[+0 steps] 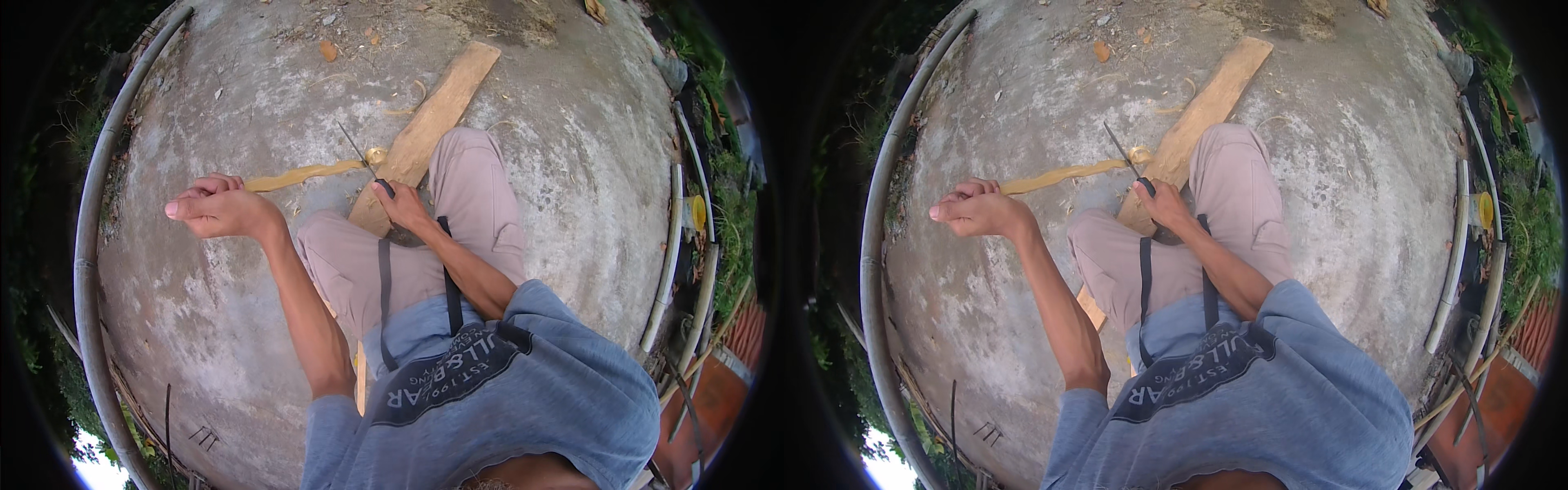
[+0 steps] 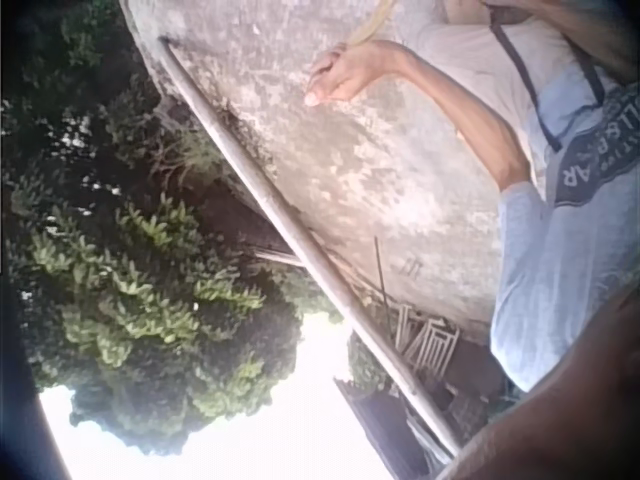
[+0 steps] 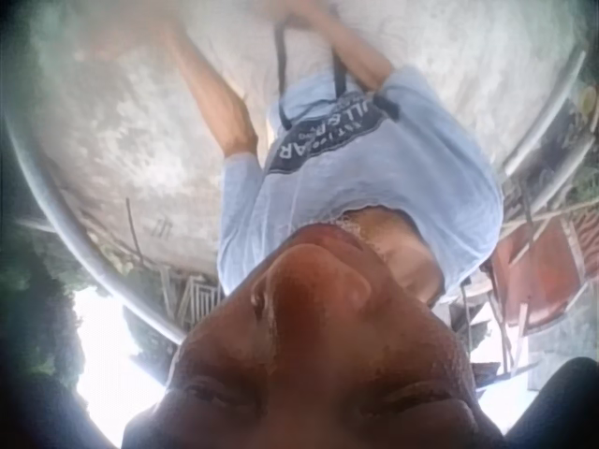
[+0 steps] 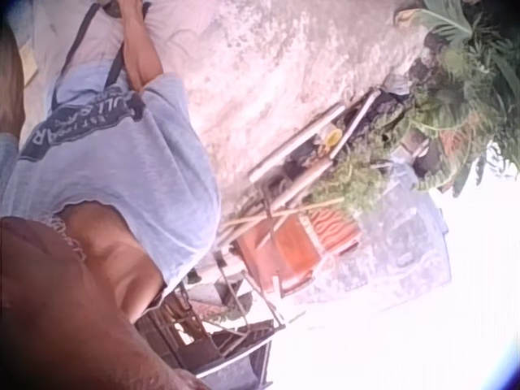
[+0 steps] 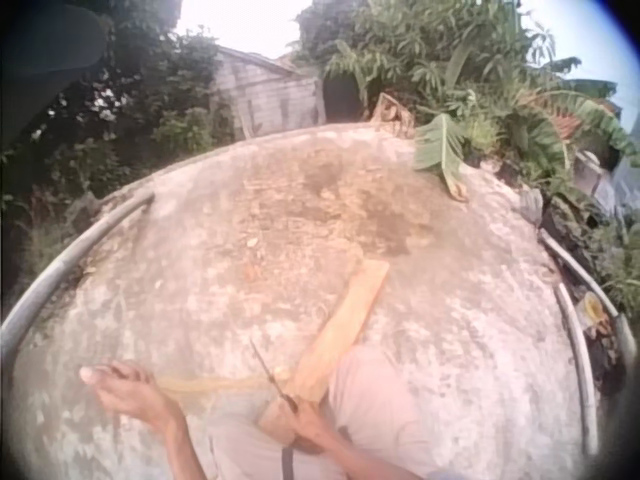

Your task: The person uses a knife to carve and shape a thin wooden stick, repeatedly shaving off thin strips of wood. They hold the stick in one hand and the knife in the other, working on a concrete floor with a larger plank nearby.

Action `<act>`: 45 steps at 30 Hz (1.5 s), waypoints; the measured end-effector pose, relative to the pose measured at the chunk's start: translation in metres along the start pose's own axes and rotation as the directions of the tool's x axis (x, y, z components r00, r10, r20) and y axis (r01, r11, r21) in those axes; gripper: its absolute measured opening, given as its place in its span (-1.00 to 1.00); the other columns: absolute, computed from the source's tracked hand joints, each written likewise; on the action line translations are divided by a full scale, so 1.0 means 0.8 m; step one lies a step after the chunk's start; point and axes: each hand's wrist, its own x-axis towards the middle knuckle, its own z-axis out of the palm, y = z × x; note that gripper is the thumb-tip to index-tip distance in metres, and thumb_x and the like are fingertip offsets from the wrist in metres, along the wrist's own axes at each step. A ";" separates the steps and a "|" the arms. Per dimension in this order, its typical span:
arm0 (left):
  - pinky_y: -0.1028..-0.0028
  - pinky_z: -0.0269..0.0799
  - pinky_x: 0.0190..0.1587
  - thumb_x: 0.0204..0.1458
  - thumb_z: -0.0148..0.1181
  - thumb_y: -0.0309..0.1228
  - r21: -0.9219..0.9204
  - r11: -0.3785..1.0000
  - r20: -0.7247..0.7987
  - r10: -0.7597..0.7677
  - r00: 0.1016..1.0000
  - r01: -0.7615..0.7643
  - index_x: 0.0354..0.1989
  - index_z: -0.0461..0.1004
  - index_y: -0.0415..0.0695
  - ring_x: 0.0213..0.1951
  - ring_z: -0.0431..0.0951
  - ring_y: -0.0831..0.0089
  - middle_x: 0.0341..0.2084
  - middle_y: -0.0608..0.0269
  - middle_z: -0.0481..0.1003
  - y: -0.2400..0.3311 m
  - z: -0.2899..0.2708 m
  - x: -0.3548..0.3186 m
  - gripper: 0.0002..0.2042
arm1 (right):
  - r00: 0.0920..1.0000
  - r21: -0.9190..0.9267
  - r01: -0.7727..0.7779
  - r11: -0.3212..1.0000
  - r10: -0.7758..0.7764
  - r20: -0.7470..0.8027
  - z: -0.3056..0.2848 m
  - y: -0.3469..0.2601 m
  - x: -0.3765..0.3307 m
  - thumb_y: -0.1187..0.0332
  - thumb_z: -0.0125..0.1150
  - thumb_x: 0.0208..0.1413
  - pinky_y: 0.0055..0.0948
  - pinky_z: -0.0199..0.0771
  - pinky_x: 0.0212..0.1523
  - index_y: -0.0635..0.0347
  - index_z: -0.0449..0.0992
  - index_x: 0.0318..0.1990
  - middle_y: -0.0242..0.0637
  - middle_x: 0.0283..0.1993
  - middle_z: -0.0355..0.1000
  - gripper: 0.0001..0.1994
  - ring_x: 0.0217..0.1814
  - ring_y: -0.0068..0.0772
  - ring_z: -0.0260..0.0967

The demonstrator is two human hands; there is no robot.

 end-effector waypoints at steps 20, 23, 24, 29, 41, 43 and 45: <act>0.50 -0.06 -0.68 0.48 -0.42 0.12 -0.032 0.999 0.016 0.000 1.000 0.000 -0.51 -0.07 0.00 -0.68 -0.05 0.58 -0.75 0.43 -0.02 0.003 0.006 -0.003 -0.46 | 0.998 0.016 0.048 0.999 -0.047 -0.046 -0.002 0.013 -0.001 -0.11 0.14 0.34 -0.04 0.50 -0.18 0.45 0.56 -0.17 0.21 -0.41 0.53 -0.41 -0.28 0.15 0.57; 0.51 -0.11 -0.67 0.48 -0.38 0.11 -0.131 0.991 0.069 -0.025 0.997 0.034 -0.51 -0.07 0.01 -0.68 -0.07 0.59 -0.76 0.44 -0.05 0.000 0.000 0.002 -0.46 | 0.992 0.156 -0.071 0.985 0.053 0.116 -0.009 -0.027 -0.022 -0.08 0.16 0.34 -0.09 0.48 -0.26 0.44 0.51 -0.20 0.14 -0.47 0.50 -0.44 -0.34 0.04 0.58; 0.51 -0.13 -0.67 0.48 -0.36 0.11 -0.174 0.984 0.090 -0.031 0.995 0.046 -0.51 -0.08 0.02 -0.68 -0.07 0.60 -0.76 0.45 -0.06 -0.001 -0.003 0.003 -0.46 | 0.992 0.141 -0.019 0.990 0.001 0.128 -0.011 -0.045 -0.033 -0.05 0.18 0.34 -0.09 0.47 -0.29 0.42 0.50 -0.21 0.12 -0.48 0.50 -0.47 -0.36 0.05 0.56; 0.50 -0.12 -0.68 0.47 -0.29 0.11 -0.188 0.982 0.124 -0.011 0.992 0.035 -0.53 -0.07 0.02 -0.70 -0.05 0.58 -0.76 0.44 -0.07 0.012 -0.010 -0.004 -0.45 | 0.880 0.081 0.464 0.882 -0.469 0.071 0.006 -0.106 -0.094 0.10 0.27 0.32 -0.21 0.45 -0.41 0.35 0.51 -0.15 -0.06 -0.53 0.44 -0.62 -0.50 -0.19 0.49; 0.50 -0.08 -0.67 0.47 -0.30 0.13 -0.079 0.997 0.072 -0.005 0.997 0.011 -0.52 -0.07 0.03 -0.70 -0.04 0.61 -0.77 0.45 -0.03 0.008 -0.008 -0.011 -0.45 | 0.915 0.095 0.397 0.913 -0.402 0.033 0.030 -0.102 -0.106 0.15 0.29 0.31 -0.16 0.46 -0.33 0.34 0.50 -0.13 0.03 -0.45 0.48 -0.65 -0.43 -0.09 0.51; 0.51 -0.08 -0.67 0.47 -0.31 0.14 -0.057 0.998 0.052 -0.006 0.999 0.009 -0.52 -0.08 0.03 -0.69 -0.04 0.61 -0.77 0.45 -0.03 0.010 -0.008 -0.011 -0.44 | 0.934 0.104 0.339 0.935 -0.347 0.081 0.022 -0.115 -0.109 0.12 0.27 0.31 -0.09 0.46 -0.33 0.35 0.49 -0.16 0.09 -0.46 0.48 -0.63 -0.40 0.05 0.52; 0.52 -0.08 -0.66 0.47 -0.32 0.14 -0.048 0.998 0.038 -0.035 0.999 0.037 -0.53 -0.09 0.03 -0.68 -0.03 0.61 -0.76 0.46 -0.03 0.016 -0.009 -0.007 -0.44 | 0.944 0.143 0.289 0.947 -0.307 0.124 0.015 -0.141 -0.127 0.05 0.24 0.32 0.03 0.46 -0.32 0.36 0.46 -0.19 0.20 -0.47 0.47 -0.57 -0.35 0.31 0.53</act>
